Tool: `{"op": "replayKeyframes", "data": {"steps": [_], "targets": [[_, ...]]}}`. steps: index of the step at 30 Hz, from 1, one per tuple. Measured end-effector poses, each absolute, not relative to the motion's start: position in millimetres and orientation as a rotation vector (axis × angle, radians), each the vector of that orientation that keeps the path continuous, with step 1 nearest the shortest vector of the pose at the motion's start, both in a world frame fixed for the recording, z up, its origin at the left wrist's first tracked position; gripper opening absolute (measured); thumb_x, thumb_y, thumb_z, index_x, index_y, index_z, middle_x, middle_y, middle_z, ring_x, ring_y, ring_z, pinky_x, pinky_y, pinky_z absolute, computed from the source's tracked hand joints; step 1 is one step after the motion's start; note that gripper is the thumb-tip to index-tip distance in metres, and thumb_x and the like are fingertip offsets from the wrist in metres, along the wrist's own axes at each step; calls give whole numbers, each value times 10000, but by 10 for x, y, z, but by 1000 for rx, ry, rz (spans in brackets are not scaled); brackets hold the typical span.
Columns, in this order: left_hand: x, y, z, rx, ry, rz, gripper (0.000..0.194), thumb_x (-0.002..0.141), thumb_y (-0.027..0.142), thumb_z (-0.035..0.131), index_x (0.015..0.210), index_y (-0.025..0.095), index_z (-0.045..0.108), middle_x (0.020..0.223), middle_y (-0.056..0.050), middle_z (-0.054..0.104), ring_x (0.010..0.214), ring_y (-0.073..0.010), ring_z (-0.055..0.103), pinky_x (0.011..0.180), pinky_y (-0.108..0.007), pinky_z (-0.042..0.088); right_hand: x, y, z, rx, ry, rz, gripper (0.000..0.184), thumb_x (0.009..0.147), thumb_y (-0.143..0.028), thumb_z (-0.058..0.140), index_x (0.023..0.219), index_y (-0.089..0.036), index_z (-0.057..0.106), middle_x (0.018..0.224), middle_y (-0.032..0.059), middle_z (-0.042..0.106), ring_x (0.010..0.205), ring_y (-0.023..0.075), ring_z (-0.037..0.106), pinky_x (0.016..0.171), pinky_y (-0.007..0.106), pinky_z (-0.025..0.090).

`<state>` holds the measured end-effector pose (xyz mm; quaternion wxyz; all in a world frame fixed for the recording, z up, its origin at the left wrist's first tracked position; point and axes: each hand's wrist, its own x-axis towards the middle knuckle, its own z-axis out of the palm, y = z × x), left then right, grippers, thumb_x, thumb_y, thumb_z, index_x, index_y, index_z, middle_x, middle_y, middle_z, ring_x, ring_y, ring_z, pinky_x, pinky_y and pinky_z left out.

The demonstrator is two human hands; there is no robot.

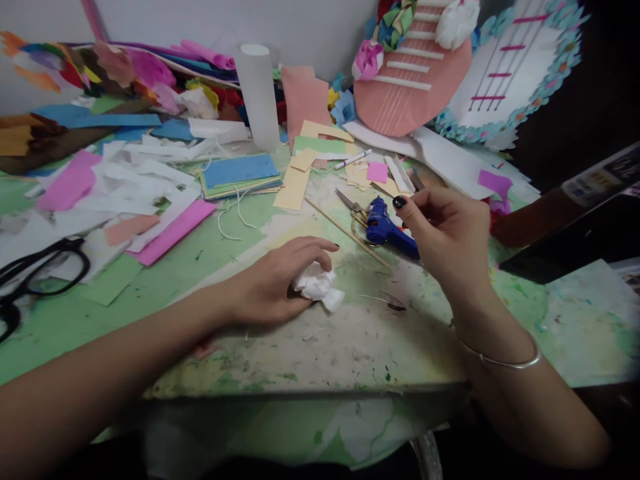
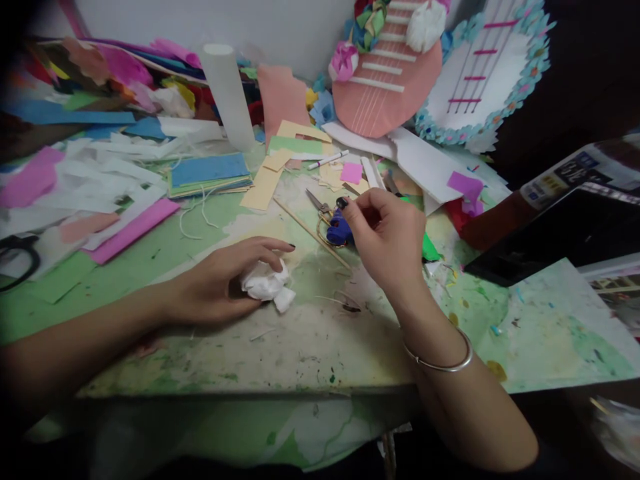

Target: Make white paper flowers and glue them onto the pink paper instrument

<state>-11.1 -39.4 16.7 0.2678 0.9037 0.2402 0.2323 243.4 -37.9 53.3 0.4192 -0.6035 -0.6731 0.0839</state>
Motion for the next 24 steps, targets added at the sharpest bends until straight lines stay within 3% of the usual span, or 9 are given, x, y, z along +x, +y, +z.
{"op": "replayKeyframes", "data": {"steps": [3, 6, 9, 11, 13, 16, 24], "targets": [[-165, -372, 220, 2436, 604, 599, 418, 712, 71, 589, 1102, 200, 511, 1386, -141, 508, 1331, -274, 454, 1075, -458, 413, 2508, -320, 515, -1789, -1829, 137, 248, 867, -417, 638, 774, -201, 560, 698, 36, 588, 578, 148, 470, 542, 303, 299], [-200, -366, 263, 2387, 610, 619, 404, 747, 220, 651, 1117, 200, 489, 1403, -158, 488, 1299, -299, 478, 1054, -477, 421, 2526, -300, 504, -1914, -1923, 147, 281, 820, -419, 705, 802, -198, 533, 749, 50, 588, 607, 170, 477, 554, 305, 286], [-196, -389, 283, 2401, 745, 695, 240, 799, 312, 647, 948, 195, 499, 1320, -150, 554, 1214, -286, 543, 991, -443, 454, 2468, -351, 519, -1654, -1959, 88, 252, 805, -298, 728, 733, -204, 505, 692, 20, 527, 609, 160, 458, 575, 306, 296], [-180, -419, 288, 2471, 821, 727, 179, 818, 311, 638, 859, 191, 511, 1265, -133, 588, 1181, -274, 561, 972, -423, 458, 2394, -408, 521, -1376, -2062, 236, 176, 830, -219, 679, 741, -197, 528, 669, -3, 498, 595, 139, 449, 574, 294, 313], [-164, -455, 289, 2526, 844, 741, 142, 822, 301, 632, 857, 190, 551, 1256, -122, 594, 1177, -272, 560, 971, -420, 460, 2304, -461, 493, -1112, -2227, 470, 63, 851, -182, 641, 833, -183, 581, 703, -11, 497, 619, 126, 464, 584, 275, 340], [-146, -497, 283, 2568, 853, 794, 121, 822, 277, 624, 904, 190, 600, 1254, -127, 592, 1172, -274, 559, 989, -443, 457, 2177, -505, 401, -931, -2412, 682, 158, 843, -169, 661, 989, -170, 601, 807, 2, 525, 708, 128, 488, 641, 257, 370], [-135, -516, 242, 2699, 864, 900, 119, 832, 268, 631, 873, 158, 647, 1131, -158, 637, 1131, -291, 570, 988, -482, 476, 2061, -509, 253, -817, -2396, 748, 169, 851, -126, 622, 1008, -182, 597, 837, 5, 548, 717, 122, 480, 648, 231, 363]]}}
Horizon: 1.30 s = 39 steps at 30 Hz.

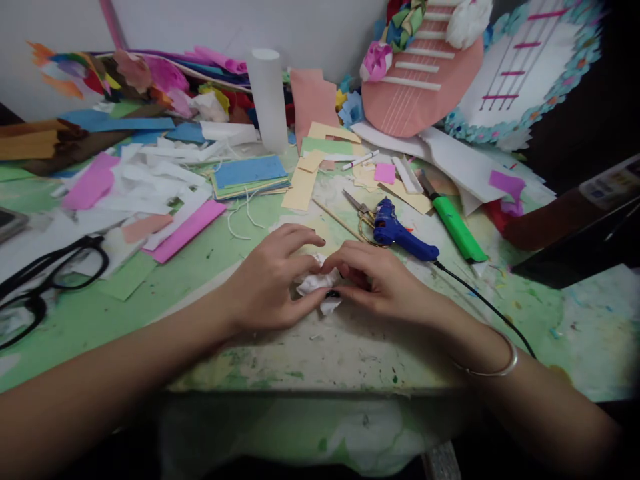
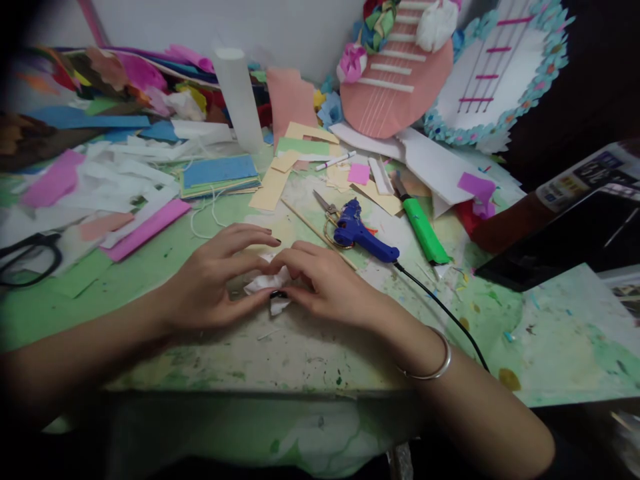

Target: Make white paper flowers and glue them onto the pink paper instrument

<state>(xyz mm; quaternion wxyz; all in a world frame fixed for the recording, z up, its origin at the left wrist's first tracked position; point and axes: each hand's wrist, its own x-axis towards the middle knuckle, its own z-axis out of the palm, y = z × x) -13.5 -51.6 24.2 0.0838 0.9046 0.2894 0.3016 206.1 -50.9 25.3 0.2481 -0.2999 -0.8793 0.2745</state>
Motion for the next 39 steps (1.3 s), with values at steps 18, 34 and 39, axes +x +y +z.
{"op": "replayKeyframes", "data": {"steps": [18, 34, 39], "targets": [[-88, -538, 210, 2453, 906, 659, 112, 767, 190, 588, 866, 181, 536, 1222, -133, 589, 1206, -282, 506, 1020, -469, 439, 2079, -515, 264, -891, -2385, 862, 125, 812, -154, 658, 897, -176, 568, 770, -16, 571, 661, 108, 476, 625, 237, 348], [-80, -533, 235, 2321, 902, 669, 71, 793, 215, 603, 850, 176, 617, 1257, -122, 589, 1204, -269, 528, 1018, -461, 429, 2069, -527, 288, -916, -2378, 872, 77, 833, -150, 647, 839, -163, 571, 694, -32, 554, 626, 98, 476, 613, 231, 347], [-59, -527, 276, 2189, 936, 656, 10, 771, 164, 600, 770, 174, 599, 1213, -96, 615, 1186, -237, 557, 1002, -407, 432, 2061, -531, 289, -877, -2363, 876, 71, 861, -180, 634, 844, -157, 569, 689, -38, 548, 613, 86, 475, 612, 221, 348]]}}
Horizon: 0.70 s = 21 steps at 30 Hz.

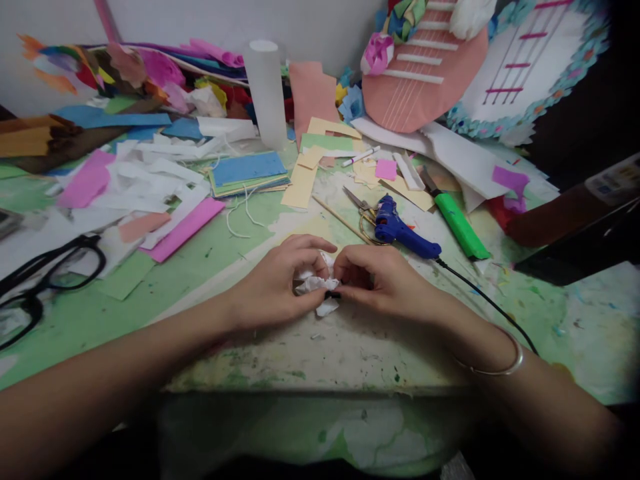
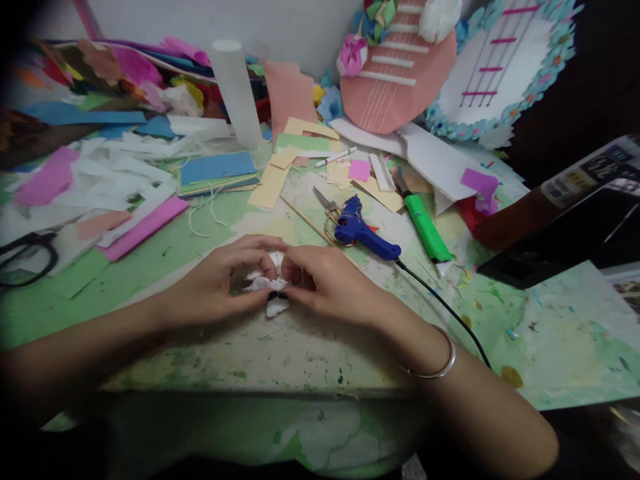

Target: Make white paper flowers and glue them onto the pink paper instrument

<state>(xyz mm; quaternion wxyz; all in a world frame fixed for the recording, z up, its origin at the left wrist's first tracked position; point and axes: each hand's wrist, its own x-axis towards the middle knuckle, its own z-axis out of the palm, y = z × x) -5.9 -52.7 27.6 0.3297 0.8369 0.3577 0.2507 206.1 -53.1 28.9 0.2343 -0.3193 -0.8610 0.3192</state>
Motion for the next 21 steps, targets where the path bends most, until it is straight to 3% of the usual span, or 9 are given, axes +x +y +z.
{"op": "replayKeyframes", "data": {"steps": [5, 15, 21], "targets": [[-52, -521, 293, 2102, 941, 657, 35, 782, 169, 606, 749, 165, 595, 1185, -95, 616, 1163, -223, 577, 985, -370, 435, 2055, -525, 288, -875, -2356, 907, 73, 861, -182, 634, 854, -156, 566, 697, -34, 557, 619, 87, 483, 618, 223, 352], [-89, -491, 293, 2052, 860, 642, 91, 827, 204, 575, 746, 163, 580, 1204, -115, 604, 1174, -255, 567, 997, -435, 432, 2029, -565, 300, -855, -2355, 896, 94, 921, -229, 564, 885, -145, 586, 698, -25, 561, 617, 86, 471, 616, 223, 349], [-99, -471, 280, 1805, 730, 769, 155, 804, 267, 672, 885, 176, 577, 1211, -120, 605, 1211, -275, 554, 993, -430, 434, 2018, -569, 313, -910, -2371, 879, 72, 893, -208, 568, 846, -155, 558, 667, -32, 541, 588, 86, 451, 584, 225, 327]]}}
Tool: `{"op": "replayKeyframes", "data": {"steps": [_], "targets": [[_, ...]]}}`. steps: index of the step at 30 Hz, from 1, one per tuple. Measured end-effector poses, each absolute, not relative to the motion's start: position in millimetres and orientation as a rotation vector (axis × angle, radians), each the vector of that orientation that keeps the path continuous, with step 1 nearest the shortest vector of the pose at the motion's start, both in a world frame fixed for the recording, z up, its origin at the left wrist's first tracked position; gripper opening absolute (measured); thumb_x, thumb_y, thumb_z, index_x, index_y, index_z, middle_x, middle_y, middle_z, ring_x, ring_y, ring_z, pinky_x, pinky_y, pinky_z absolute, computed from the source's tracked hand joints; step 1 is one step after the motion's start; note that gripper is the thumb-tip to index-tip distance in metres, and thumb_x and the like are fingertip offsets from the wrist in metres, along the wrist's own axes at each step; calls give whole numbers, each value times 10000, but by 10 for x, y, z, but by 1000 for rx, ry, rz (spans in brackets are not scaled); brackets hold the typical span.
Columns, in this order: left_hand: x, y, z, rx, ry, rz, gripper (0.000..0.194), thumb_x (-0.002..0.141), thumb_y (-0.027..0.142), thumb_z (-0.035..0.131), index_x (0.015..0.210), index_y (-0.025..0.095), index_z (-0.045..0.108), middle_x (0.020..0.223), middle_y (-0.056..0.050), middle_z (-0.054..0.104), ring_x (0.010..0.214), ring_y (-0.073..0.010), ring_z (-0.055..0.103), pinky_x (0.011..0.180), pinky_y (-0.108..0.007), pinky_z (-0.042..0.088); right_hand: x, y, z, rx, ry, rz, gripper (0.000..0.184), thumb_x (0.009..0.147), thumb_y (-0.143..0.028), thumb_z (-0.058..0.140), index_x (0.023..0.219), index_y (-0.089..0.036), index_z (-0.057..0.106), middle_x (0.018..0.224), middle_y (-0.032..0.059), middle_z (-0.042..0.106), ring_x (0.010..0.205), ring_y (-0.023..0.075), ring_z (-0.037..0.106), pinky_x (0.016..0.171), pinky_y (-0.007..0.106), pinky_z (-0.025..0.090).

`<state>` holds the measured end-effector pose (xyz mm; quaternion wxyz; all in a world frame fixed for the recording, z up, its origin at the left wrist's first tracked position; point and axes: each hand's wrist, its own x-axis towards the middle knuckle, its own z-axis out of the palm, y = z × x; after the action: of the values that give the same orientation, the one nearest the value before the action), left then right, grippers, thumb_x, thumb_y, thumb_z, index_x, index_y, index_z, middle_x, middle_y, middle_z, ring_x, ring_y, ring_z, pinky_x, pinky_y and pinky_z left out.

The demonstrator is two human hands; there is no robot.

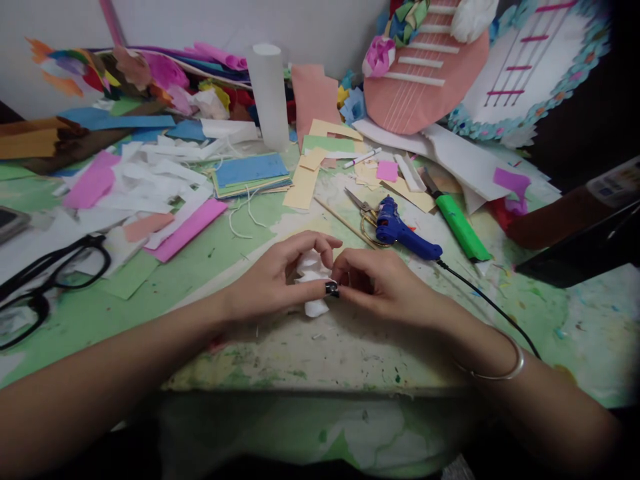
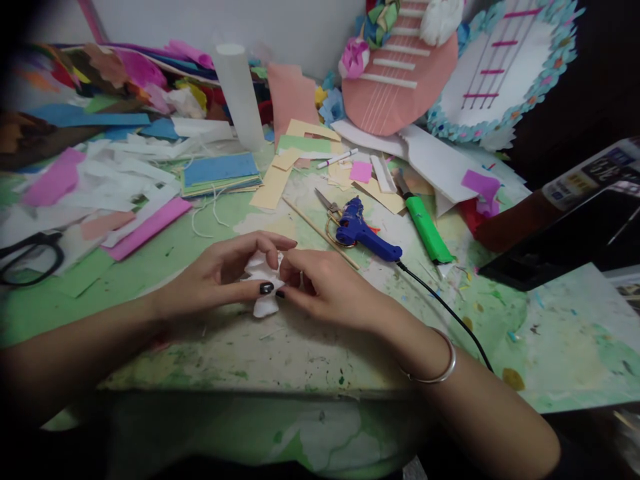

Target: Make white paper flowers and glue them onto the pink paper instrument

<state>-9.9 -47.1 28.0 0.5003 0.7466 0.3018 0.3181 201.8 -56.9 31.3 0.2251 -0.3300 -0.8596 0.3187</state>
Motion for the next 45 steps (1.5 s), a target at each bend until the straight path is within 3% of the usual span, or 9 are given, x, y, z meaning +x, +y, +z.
{"op": "replayKeyframes", "data": {"steps": [6, 12, 18, 25, 35, 41, 45], "targets": [[-126, -441, 257, 1482, 644, 866, 151, 817, 285, 652, 925, 187, 616, 1278, -105, 603, 1229, -292, 534, 993, -431, 421, 2052, -577, 291, -963, -2295, 946, 26, 864, -176, 586, 869, -158, 569, 667, -44, 548, 559, 69, 478, 556, 204, 349], [-196, -333, 231, 1526, 531, 755, 489, 663, 194, 735, 1114, 211, 546, 1413, -109, 456, 1267, -319, 480, 892, -384, 491, 2071, -591, 318, -984, -2242, 986, 153, 888, -195, 581, 1037, -161, 591, 618, -69, 560, 512, 56, 463, 523, 182, 333], [-227, -335, 254, 1848, 491, 508, 857, 669, 159, 722, 1406, 271, 298, 1421, -123, 377, 1334, -333, 421, 1035, -471, 451, 1981, -613, 300, -973, -2327, 871, 203, 921, -257, 556, 1063, -129, 625, 578, -60, 558, 472, 60, 433, 530, 198, 321], [-164, -370, 142, 1918, 562, 616, 804, 690, 109, 677, 1387, 275, 312, 1419, -116, 372, 1331, -300, 433, 1086, -467, 413, 1941, -633, 290, -1150, -2364, 797, 194, 904, -294, 559, 998, -145, 641, 589, -24, 611, 496, 95, 503, 543, 218, 314], [-104, -433, 183, 2069, 599, 768, 673, 701, 96, 648, 1320, 232, 423, 1408, -128, 428, 1389, -267, 390, 1148, -418, 369, 1965, -648, 421, -1193, -2438, 907, 194, 869, -330, 611, 923, -145, 591, 570, -35, 564, 487, 88, 464, 527, 221, 275], [-79, -454, 192, 2110, 605, 766, 607, 732, 115, 644, 1285, 237, 425, 1380, -141, 442, 1387, -273, 389, 1145, -458, 365, 1955, -660, 406, -1201, -2211, 1335, 47, 843, -191, 598, 863, -149, 590, 469, -83, 497, 387, 54, 434, 443, 185, 274], [-90, -432, 188, 2111, 604, 775, 596, 743, 131, 676, 1279, 230, 434, 1402, -151, 426, 1393, -268, 385, 1148, -447, 359, 1951, -646, 396, -1168, -1922, 1701, 61, 870, -178, 557, 863, -138, 603, 433, -71, 528, 360, 58, 458, 390, 163, 290]]}}
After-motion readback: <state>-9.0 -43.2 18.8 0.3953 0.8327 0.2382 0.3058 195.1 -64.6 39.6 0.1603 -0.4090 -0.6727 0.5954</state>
